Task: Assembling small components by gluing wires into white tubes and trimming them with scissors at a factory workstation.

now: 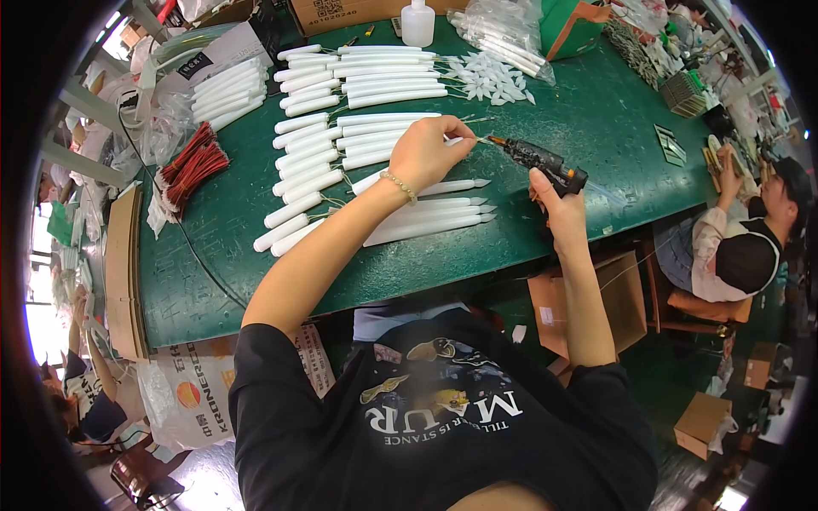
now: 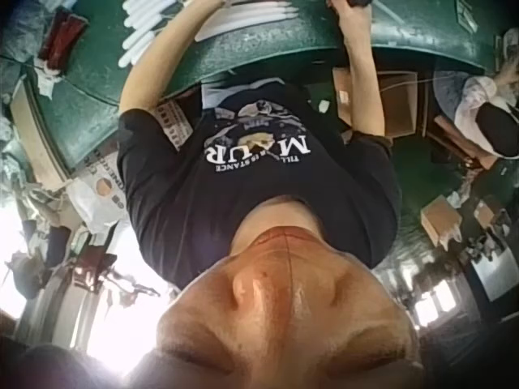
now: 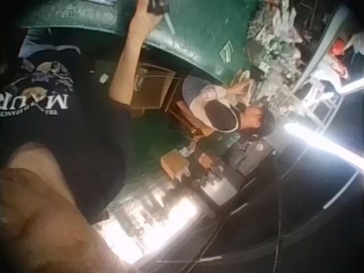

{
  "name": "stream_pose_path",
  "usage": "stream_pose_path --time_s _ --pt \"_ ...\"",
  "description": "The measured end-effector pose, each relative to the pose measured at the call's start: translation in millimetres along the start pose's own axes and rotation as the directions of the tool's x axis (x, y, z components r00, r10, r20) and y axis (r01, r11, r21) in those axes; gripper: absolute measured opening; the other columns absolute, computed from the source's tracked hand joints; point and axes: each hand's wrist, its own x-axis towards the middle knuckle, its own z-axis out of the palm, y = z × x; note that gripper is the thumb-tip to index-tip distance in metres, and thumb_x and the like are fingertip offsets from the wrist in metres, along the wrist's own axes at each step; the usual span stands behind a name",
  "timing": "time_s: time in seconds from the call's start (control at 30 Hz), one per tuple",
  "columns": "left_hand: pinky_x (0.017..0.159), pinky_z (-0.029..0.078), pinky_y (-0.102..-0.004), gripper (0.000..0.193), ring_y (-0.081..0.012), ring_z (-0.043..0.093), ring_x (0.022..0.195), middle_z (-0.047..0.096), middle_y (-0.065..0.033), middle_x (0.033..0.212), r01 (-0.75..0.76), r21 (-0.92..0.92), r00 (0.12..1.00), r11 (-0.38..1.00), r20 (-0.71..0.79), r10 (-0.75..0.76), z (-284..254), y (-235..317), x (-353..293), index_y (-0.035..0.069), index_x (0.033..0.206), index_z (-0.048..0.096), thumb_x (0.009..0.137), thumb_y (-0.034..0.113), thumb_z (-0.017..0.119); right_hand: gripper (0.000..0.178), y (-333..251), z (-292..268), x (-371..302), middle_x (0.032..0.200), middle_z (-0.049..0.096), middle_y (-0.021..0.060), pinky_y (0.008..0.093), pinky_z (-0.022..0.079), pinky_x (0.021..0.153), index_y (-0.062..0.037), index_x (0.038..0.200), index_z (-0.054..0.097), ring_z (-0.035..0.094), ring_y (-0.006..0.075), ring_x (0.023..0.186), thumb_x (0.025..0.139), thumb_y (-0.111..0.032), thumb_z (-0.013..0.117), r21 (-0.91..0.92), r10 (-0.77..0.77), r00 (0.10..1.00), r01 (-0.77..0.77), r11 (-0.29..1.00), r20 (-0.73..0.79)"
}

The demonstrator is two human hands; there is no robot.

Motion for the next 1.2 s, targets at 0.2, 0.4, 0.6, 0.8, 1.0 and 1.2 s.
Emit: stream_pose_path --time_s 0.2,0.4,0.6,0.8,1.0,1.2 --pt "0.060 0.043 -0.0252 0.021 -0.0108 0.053 0.064 0.062 -0.0042 0.070 -0.025 -0.028 1.000 0.999 0.001 0.025 0.6 -1.3 0.1 0.002 0.084 0.066 0.078 0.022 0.064 0.022 0.2 -0.3 1.1 0.066 0.052 -0.0047 0.0193 0.032 0.050 -0.0097 0.078 0.058 0.045 0.0030 0.058 0.081 -0.030 0.066 -0.039 0.037 0.999 -0.037 0.999 0.009" --pt "0.057 0.043 -0.0245 0.021 -0.0098 0.053 0.060 0.062 -0.0040 0.068 -0.099 0.002 0.994 0.995 -0.054 0.099 2.3 -4.8 0.5 0.002 0.084 0.066 0.078 0.022 0.063 0.022 4.1 -1.2 1.3 0.066 0.051 -0.0049 0.0187 0.032 0.051 -0.0101 0.078 0.057 0.044 0.0029 0.058 0.081 -0.031 0.065 -0.010 0.009 1.000 -0.009 1.000 0.022" --pt "0.055 0.043 -0.0237 0.020 -0.0091 0.054 0.058 0.061 -0.0038 0.067 -0.052 -0.036 0.998 0.998 -0.020 0.051 1.8 -3.5 0.3 0.001 0.084 0.066 0.078 0.020 0.063 0.022 3.7 -1.2 0.0 0.066 0.052 -0.0048 0.0185 0.032 0.051 -0.0105 0.078 0.057 0.045 0.0029 0.058 0.081 -0.031 0.065 -0.021 0.030 1.000 -0.030 0.999 0.010" --pt "0.067 0.049 -0.0315 0.018 -0.0217 0.062 0.076 0.066 -0.0082 0.079 0.036 -0.025 0.999 0.999 0.025 -0.035 0.4 -3.0 1.9 0.009 0.082 0.068 0.075 0.025 0.065 0.023 4.4 0.1 0.1 0.065 0.051 -0.0049 0.0184 0.032 0.050 -0.0101 0.077 0.057 0.044 0.0027 0.056 0.081 -0.031 0.065 -0.012 0.040 0.999 -0.040 0.999 -0.005" --pt "0.067 0.048 -0.0316 0.018 -0.0212 0.062 0.075 0.066 -0.0083 0.078 0.032 -0.031 0.999 0.999 0.020 -0.031 0.9 -3.9 2.2 0.009 0.082 0.068 0.074 0.025 0.064 0.023 4.5 -0.3 0.1 0.064 0.051 -0.0051 0.0180 0.032 0.048 -0.0106 0.076 0.057 0.044 0.0024 0.055 0.081 -0.031 0.065 -0.007 0.030 1.000 -0.030 1.000 -0.007" --pt "0.055 0.043 -0.0232 0.019 -0.0085 0.054 0.057 0.061 -0.0035 0.067 -0.028 -0.039 1.000 0.999 -0.009 0.027 2.0 -4.3 1.2 0.001 0.084 0.066 0.077 0.018 0.063 0.023 4.3 -0.7 0.4 0.064 0.051 -0.0053 0.0178 0.031 0.047 -0.0107 0.075 0.057 0.043 0.0023 0.054 0.081 -0.031 0.065 -0.022 0.030 1.000 -0.030 0.999 -0.006"
